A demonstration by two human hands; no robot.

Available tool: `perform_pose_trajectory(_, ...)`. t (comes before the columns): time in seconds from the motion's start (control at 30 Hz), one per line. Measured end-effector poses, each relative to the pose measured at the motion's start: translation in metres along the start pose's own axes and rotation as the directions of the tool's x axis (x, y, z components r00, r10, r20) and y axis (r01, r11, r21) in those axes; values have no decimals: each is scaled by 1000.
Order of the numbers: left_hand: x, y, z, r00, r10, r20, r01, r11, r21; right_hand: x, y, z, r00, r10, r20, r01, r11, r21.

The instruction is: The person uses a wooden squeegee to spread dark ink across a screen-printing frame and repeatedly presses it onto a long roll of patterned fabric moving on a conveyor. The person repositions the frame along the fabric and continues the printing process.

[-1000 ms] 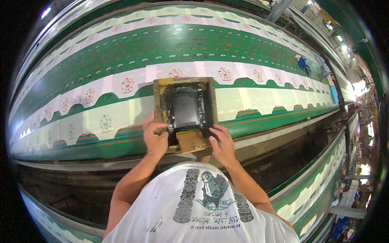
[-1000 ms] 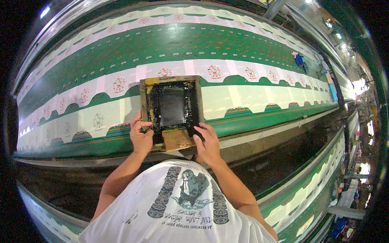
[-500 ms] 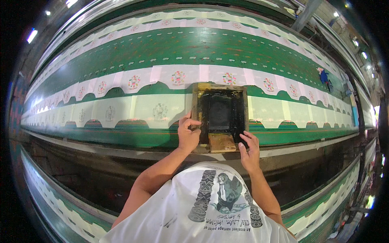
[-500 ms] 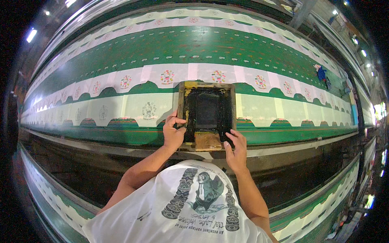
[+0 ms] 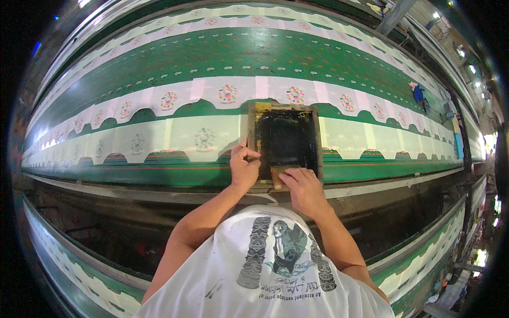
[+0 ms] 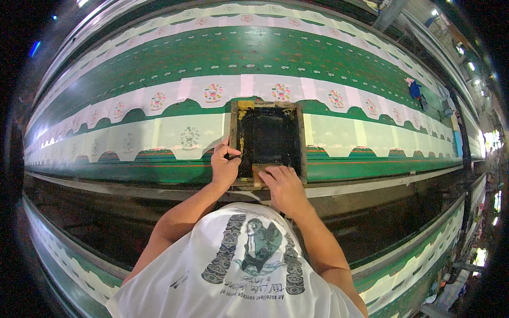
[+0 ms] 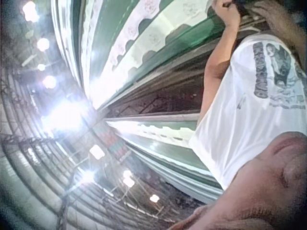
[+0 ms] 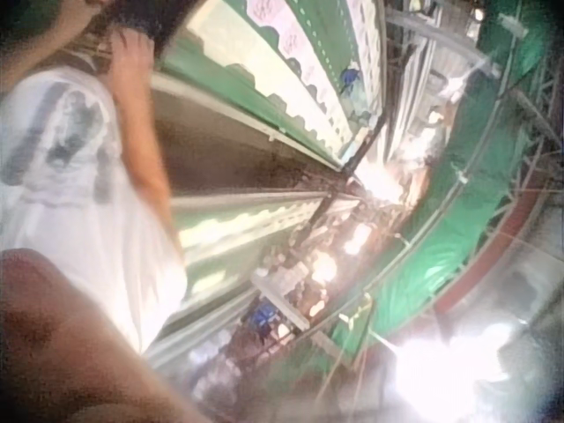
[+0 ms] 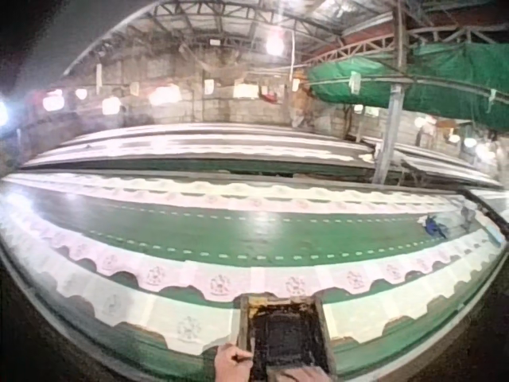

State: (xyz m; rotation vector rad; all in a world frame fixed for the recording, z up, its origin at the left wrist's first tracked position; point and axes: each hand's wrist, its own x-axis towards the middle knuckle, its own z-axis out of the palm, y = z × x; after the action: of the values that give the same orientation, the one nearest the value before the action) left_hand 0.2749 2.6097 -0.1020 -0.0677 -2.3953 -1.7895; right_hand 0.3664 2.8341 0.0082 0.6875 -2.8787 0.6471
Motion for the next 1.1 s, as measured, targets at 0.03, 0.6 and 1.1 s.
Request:
perform_pose_trajectory(0.03,0,-1,1,1000,19,-8,-19,1000,-1,5,0,-1,1000,-1,-25,0,1000,-12)
perform_pose_trajectory(0.6,4,-6,2,998,-51,48,50,999,12,116,89,-20,969,42,243,-55,997,50)
perform_pose_trajectory(1.1,2,-14,0,995,-77,67,79,996,-36,63,65,3,995,-102,-2,101,992,-75)
